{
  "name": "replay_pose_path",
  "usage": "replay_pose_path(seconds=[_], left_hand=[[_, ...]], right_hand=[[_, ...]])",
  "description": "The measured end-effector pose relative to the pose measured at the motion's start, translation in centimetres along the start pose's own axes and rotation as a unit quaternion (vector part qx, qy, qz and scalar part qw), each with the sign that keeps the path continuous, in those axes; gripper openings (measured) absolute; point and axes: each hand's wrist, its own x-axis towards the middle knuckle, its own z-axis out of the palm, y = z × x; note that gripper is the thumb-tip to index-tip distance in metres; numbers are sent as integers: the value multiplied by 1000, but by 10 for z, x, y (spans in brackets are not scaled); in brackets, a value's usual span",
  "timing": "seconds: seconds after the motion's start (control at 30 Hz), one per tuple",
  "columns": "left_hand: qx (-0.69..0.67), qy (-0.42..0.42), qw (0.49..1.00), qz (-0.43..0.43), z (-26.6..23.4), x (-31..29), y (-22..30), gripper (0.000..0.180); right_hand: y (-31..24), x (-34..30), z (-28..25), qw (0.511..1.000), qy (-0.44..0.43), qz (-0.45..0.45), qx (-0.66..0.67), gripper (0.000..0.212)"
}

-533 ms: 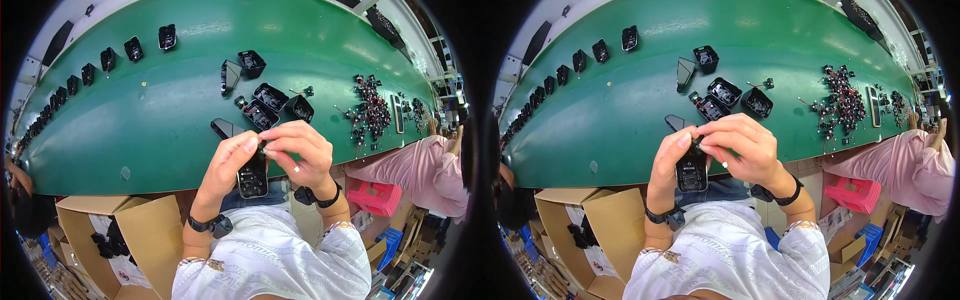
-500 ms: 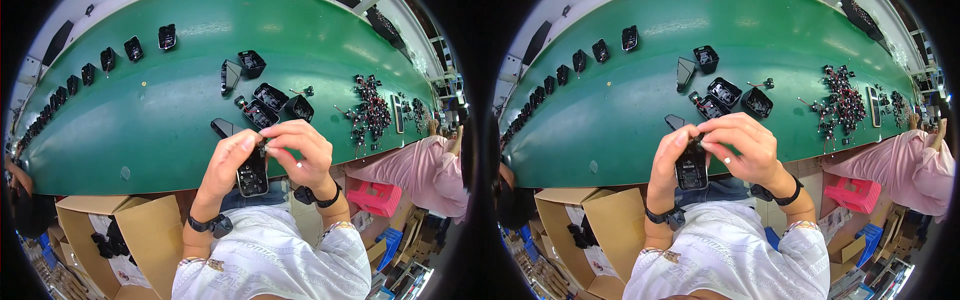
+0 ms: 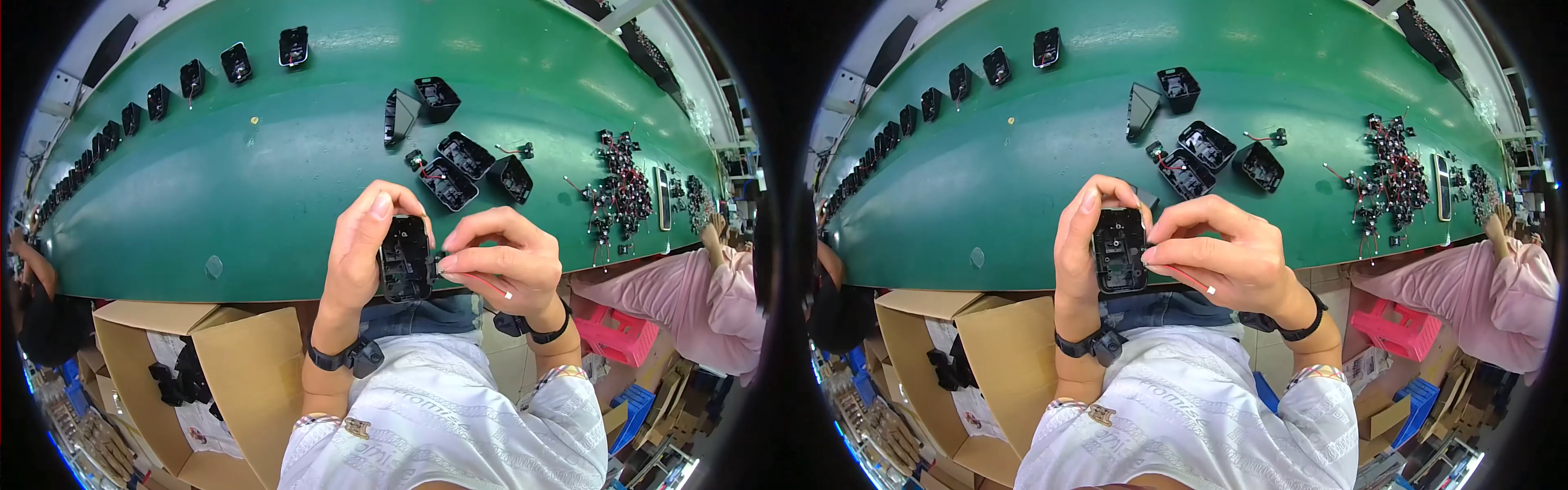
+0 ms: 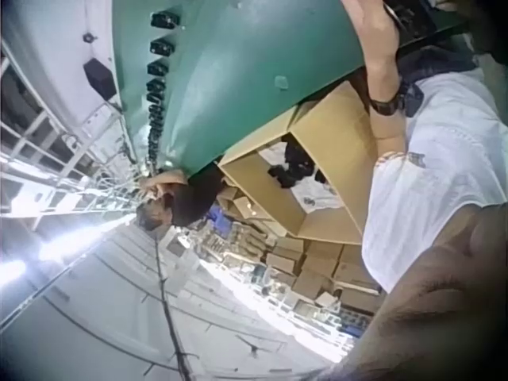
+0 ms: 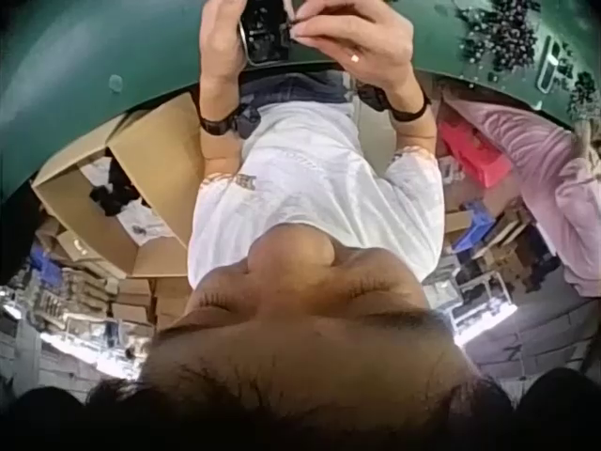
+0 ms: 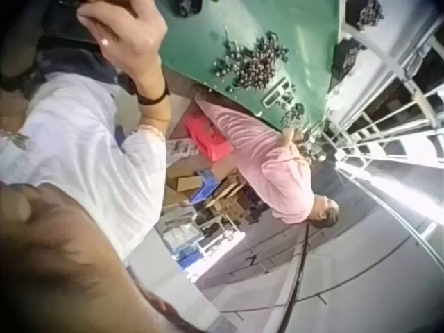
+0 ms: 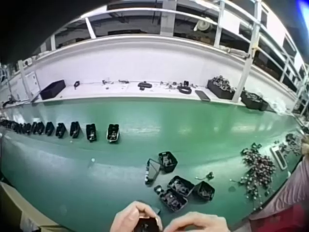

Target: The person picks up a device housing and a small electronic component by hand, inserts the component into the housing, and presses it into place. They then pick up a cover, snap it onto the housing, and place the assembled unit onto the green workbench.

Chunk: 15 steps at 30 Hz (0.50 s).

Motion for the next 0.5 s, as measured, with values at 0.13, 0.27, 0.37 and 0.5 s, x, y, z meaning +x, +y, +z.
replay_pose_path(seconds=[0.13, 0.27, 0.37, 0.5], left_hand=[[8, -2, 1000, 17, 0, 0, -4, 45], [21, 12, 999, 34, -1, 1, -4, 44], [19, 13, 999, 27, -1, 0, -1, 45], [28, 15, 999, 28, -3, -2, -3, 45]], right_hand=[[0, 3, 0, 998, -40, -19, -44, 27], [-1, 4, 2, 998, -52, -17, -29, 27], [-1, 4, 2, 998, -61, -9, 13, 25], [-1, 9, 5, 998, -69, -10, 0, 24]])
